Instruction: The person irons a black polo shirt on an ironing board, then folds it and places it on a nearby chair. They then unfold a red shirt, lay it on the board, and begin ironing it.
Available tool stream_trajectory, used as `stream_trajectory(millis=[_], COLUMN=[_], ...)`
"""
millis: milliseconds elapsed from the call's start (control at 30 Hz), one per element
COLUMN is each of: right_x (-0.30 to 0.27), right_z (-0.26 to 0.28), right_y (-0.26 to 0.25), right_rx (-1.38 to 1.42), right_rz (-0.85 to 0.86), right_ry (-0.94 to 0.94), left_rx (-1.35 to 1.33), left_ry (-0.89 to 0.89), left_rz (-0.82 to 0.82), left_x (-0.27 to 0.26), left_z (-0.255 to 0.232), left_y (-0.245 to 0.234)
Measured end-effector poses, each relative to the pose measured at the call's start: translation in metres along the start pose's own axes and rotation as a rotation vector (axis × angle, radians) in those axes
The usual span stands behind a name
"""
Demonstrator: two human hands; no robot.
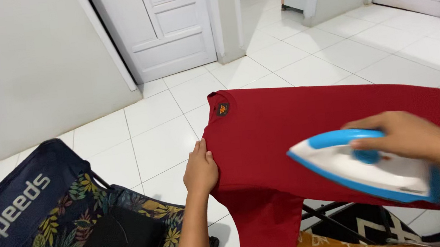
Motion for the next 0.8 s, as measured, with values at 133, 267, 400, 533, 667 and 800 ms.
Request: stream_trajectory(millis=[133,267,400,533,667,800], right_x=[0.005,0.001,-0.01,-0.015,-0.007,0.02], right_z=[-0.012,0.081,0.205,0.269,0.252,0.152], right_y=[0.003,0.02,0.036,0.043,0.042,0.031], right_rx=[0.001,0.187,0.143,0.088,0.104,0.046], right_rz=[-0.02,0.041,-0.003,-0.063,-0.047,-0.023], right_ry=[-0.017,-0.229,-0.462,-0.542,-0.567,-0.323], left_rx=[-0.069,-0.205,-0.261,-0.343,-0.257,0.065], left_ry=[-0.017,-0.036,0.106,0.066,0.076,0.041], left_rz=[-0.043,-0.152,-0.34,-0.373,-0.414,-0.171], left_x=[0.001,-0.005,-0.01,-0.012,-0.014,-0.008], left_z=[0.003,0.009,0.003,0.01,0.003,-0.002], left_y=[-0.001,-0.007,-0.023,-0.025,-0.03,-0.014])
Point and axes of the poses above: each hand's wrist, its own x-axis towards the middle knuckle, its own y-axis out of the palm, z = x × y, the point moved 10 cm from there along x, towards the middle knuckle, and after that the axes turned 11 degrees about -z, right-handed, at the moved point
